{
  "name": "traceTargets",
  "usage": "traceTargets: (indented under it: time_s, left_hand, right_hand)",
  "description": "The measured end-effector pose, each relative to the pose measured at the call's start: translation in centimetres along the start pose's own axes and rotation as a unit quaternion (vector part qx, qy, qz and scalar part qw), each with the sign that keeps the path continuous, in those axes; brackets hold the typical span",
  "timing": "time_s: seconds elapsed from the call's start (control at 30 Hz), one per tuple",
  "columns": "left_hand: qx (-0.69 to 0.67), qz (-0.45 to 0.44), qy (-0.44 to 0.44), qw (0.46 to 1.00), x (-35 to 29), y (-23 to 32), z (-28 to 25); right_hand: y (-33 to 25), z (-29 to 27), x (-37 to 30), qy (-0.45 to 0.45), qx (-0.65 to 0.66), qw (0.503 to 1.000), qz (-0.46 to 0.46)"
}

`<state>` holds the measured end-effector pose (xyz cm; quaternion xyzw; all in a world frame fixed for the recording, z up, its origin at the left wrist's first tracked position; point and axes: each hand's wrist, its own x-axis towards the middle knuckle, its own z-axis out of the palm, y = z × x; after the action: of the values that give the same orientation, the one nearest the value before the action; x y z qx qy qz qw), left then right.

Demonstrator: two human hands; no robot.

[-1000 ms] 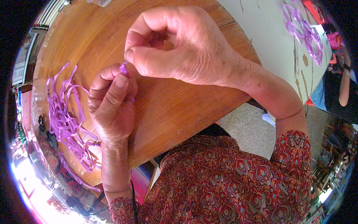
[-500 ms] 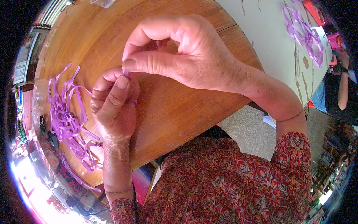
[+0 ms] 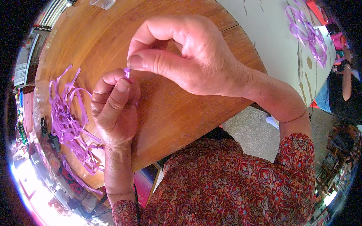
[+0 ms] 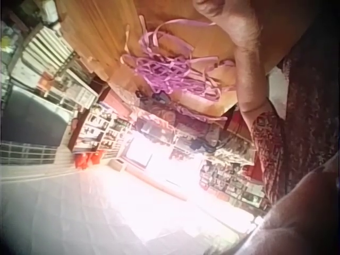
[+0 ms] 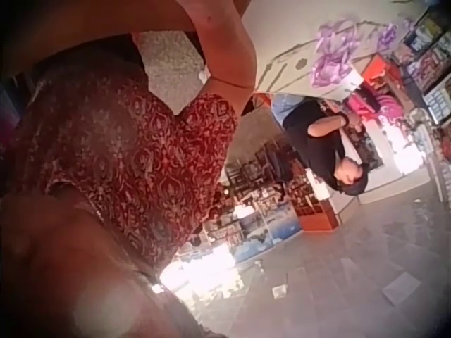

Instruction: The person rolls a purple ribbon into a small coil by hand and threads the end through the center to form a knot. They repeat this process multiple times along the length of the ribbon to create a series of small bundles.

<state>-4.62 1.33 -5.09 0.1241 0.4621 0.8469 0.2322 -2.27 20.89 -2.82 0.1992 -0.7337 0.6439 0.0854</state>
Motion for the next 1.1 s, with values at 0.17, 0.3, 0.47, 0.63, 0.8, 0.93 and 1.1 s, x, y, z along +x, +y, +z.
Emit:
traceTargets:
  time_s: [0.17,0.3,0.47,0.63,0.8,0.93,1.1]
  left_hand:
    - [0.005,-0.006,0.014,1.000,-0.1,0.2,0.3]
    - [0.001,-0.004,0.013,1.000,-0.1,0.2,0.3]
    - [-0.013,-0.001,0.000,1.000,0.0,0.2,0.5]
    - [0.080,-0.017,0.050,0.995,-0.2,0.8,0.6]
    - [0.254,0.040,0.066,0.964,-0.1,1.5,0.6]
    - [0.339,0.080,0.071,0.935,-0.1,2.1,0.3]
    - [0.337,0.112,0.049,0.933,0.3,2.2,-0.1]
  right_hand:
    - [-0.2,0.0,0.1,-0.010,0.004,1.000,0.019]
    - [-0.2,0.0,0.3,0.003,0.003,0.998,0.059]
    - [0.9,0.5,1.2,0.057,-0.175,0.959,-0.216]
    - [1.2,0.4,0.8,0.001,-0.329,0.915,-0.233]
    - [0.3,0.3,1.3,-0.021,-0.375,0.887,-0.269]
    - [0.3,0.3,1.3,-0.018,-0.408,0.872,-0.270]
    - [0.6,-0.2,1.1,-0.003,-0.390,0.883,-0.261]
